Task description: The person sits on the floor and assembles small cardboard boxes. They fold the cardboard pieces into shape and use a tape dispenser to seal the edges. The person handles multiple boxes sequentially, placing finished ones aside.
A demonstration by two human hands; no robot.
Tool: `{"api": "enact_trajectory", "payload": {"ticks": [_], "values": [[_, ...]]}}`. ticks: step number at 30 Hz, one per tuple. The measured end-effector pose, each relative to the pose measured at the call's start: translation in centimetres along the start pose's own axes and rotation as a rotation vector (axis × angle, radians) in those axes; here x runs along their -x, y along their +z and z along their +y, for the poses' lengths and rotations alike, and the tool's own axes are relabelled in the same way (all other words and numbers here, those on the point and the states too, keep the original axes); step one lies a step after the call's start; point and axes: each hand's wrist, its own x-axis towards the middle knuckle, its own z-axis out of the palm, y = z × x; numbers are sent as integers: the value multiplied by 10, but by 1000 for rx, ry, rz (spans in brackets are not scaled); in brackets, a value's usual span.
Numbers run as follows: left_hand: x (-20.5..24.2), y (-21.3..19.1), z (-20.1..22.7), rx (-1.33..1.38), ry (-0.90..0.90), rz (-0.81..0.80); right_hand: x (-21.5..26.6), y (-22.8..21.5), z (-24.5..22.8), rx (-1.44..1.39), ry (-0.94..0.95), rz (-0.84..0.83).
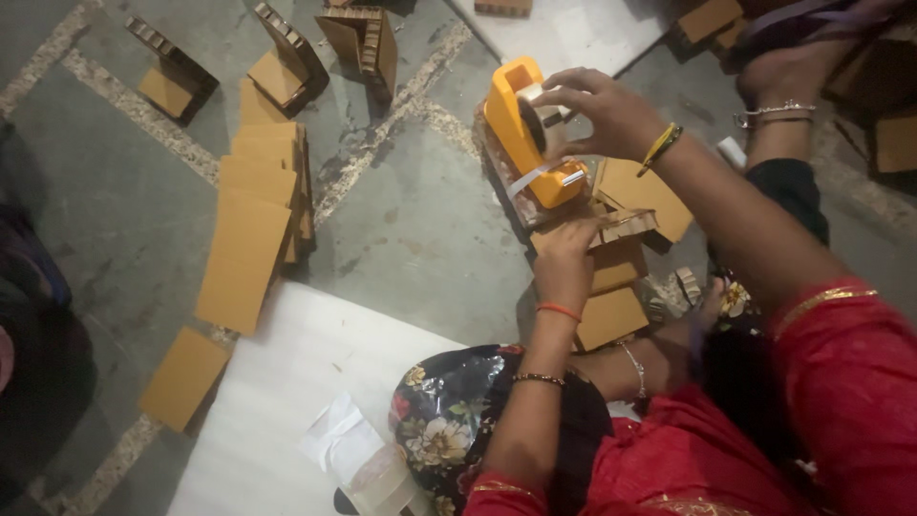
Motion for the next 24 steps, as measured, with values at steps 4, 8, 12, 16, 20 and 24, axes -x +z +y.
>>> {"api": "enact_trajectory", "payload": {"ticks": [4,8,12,16,20,24], "values": [[0,1,1,-15,-33,-33,2,4,5,9,3,9],[-1,-1,3,10,-6,-10,3,0,9,43,-66,53],[1,-4,5,-9,-47,-60,6,-3,3,126,-134,145],[0,0,4,-39,-78,-53,6,-7,-9,274,-313,326],[0,-1,3,-25,-39,-28,4,3,-10,332,-296,373],[1,-3,5,7,-59,-36,-4,22,-1,191,-120,410]]}}
